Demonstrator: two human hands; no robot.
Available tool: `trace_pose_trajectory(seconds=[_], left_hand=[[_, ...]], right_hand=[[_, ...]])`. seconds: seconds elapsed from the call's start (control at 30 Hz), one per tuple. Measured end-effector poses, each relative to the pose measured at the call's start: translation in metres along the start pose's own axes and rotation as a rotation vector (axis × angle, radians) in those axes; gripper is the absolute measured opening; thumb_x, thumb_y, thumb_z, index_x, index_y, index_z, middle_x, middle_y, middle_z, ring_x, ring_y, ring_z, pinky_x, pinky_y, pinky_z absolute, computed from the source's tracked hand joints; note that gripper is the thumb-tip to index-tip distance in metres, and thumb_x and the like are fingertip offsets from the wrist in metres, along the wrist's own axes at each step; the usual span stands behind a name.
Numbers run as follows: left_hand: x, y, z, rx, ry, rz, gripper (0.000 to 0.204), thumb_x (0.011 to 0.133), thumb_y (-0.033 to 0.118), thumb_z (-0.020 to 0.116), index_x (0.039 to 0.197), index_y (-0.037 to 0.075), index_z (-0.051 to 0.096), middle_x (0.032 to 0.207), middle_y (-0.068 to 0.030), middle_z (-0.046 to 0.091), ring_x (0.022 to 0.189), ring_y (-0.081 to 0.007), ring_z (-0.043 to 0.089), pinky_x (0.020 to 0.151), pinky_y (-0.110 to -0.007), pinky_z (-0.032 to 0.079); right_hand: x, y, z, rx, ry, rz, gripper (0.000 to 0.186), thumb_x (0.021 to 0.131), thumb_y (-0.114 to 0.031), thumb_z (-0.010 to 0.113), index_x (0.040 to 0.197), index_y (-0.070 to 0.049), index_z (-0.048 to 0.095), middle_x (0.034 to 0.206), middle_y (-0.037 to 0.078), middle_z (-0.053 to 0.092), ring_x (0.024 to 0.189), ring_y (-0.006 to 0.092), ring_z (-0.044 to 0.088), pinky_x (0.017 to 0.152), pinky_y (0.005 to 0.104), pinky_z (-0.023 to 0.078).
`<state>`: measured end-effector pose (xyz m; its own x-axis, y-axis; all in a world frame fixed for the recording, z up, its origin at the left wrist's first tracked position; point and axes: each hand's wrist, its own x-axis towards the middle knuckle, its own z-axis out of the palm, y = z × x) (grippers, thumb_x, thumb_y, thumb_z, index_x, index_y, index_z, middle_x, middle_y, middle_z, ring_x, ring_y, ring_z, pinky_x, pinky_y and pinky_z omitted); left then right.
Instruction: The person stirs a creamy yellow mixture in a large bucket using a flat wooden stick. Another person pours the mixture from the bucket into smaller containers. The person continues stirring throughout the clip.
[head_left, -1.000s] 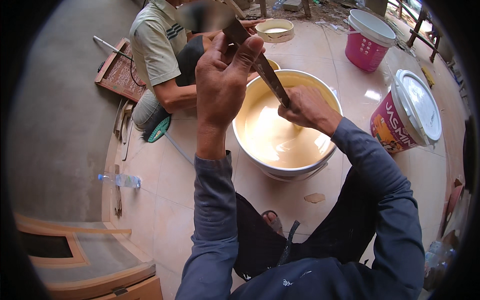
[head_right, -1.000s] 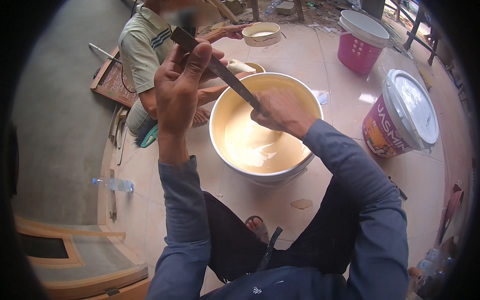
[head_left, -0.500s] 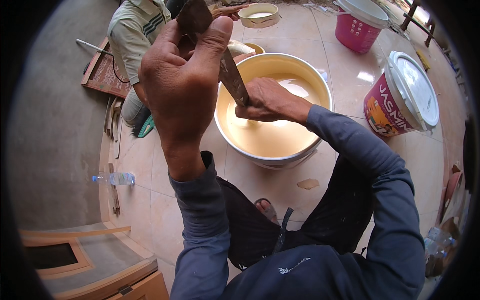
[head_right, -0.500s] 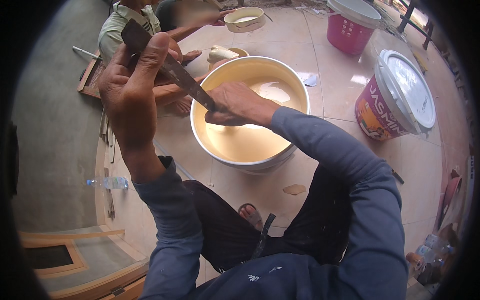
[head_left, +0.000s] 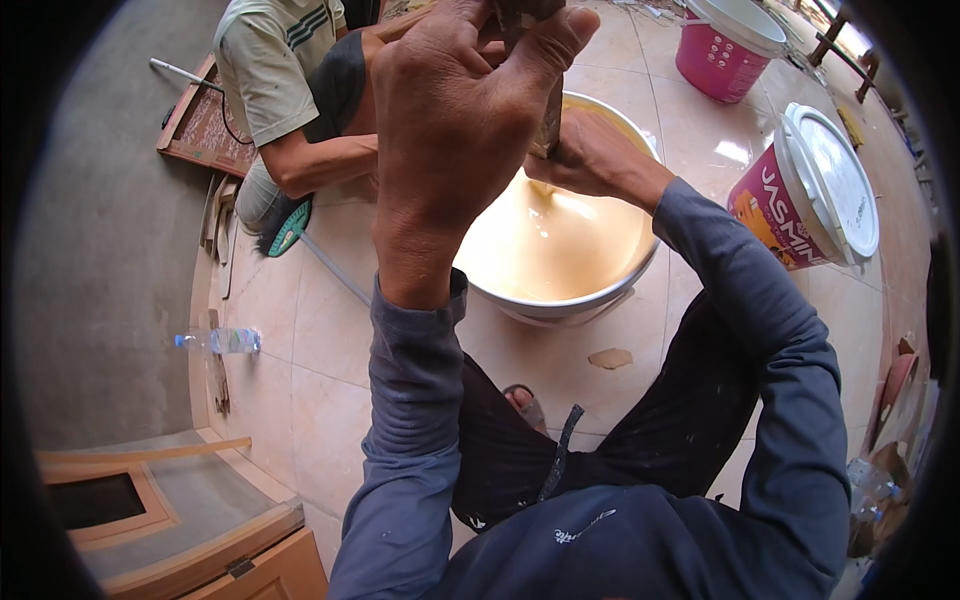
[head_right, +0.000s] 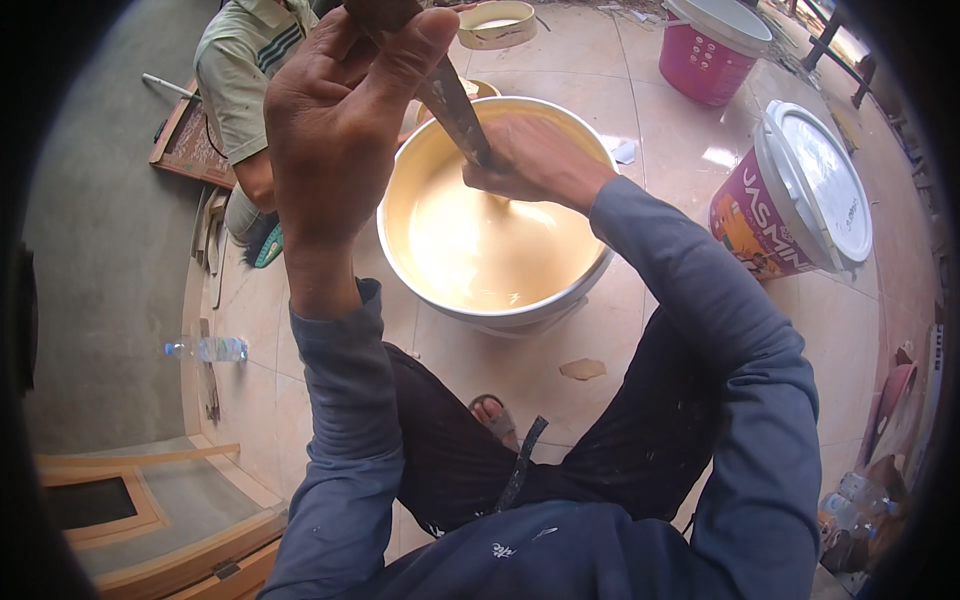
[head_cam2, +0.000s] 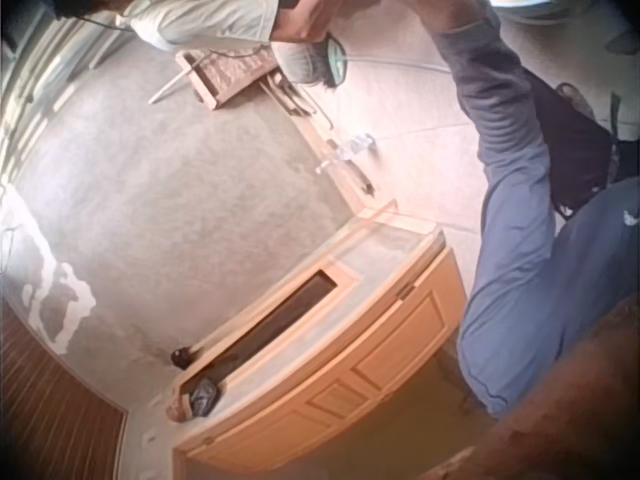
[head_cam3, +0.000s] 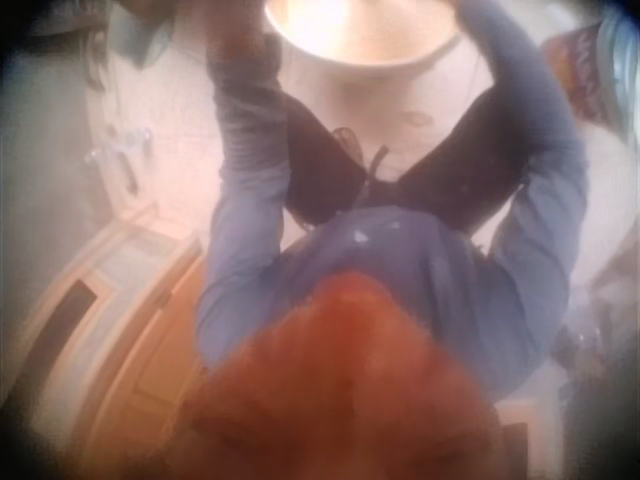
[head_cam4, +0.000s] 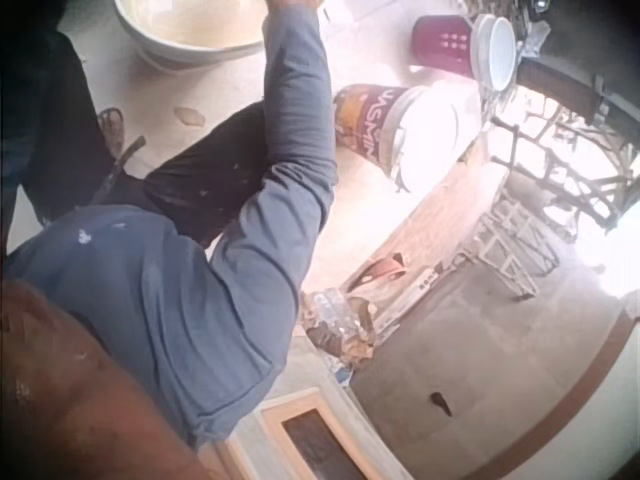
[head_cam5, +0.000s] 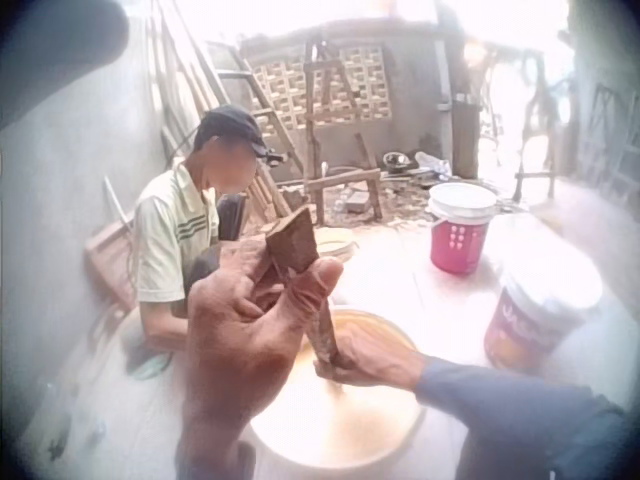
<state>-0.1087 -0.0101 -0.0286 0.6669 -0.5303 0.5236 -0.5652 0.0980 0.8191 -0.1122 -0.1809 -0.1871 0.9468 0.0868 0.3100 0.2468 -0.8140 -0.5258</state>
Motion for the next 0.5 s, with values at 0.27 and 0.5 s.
trace_pose_trajectory(seconds=[0.27,0.5], left_hand=[[0.004,-0.021,-0.030,0.038,0.104,0.044,0.035,0.102,0.033,0.066,0.107,-0.002,0.068,0.082,-0.0022,0.068,0.071,-0.0090,0.063,0.063,-0.022,0.048],[-0.014,0.024,-0.020,0.106,0.101,-0.027,0.036,0.099,0.030,0.069,0.112,-0.003,0.069,0.080,-0.0033,0.071,0.070,-0.0085,0.065,0.061,-0.022,0.049]], right_hand=[[0.002,-0.051,-0.013,0.068,-0.234,0.060,0.025,0.079,-0.026,0.065,0.080,0.000,0.064,0.075,0.019,0.066,0.072,0.0376,0.063,0.068,0.0462,0.048],[-0.016,-0.052,-0.005,0.278,-0.300,-0.034,0.026,0.084,-0.028,0.069,0.082,-0.003,0.060,0.071,0.012,0.061,0.070,0.0309,0.059,0.066,0.0437,0.044]])
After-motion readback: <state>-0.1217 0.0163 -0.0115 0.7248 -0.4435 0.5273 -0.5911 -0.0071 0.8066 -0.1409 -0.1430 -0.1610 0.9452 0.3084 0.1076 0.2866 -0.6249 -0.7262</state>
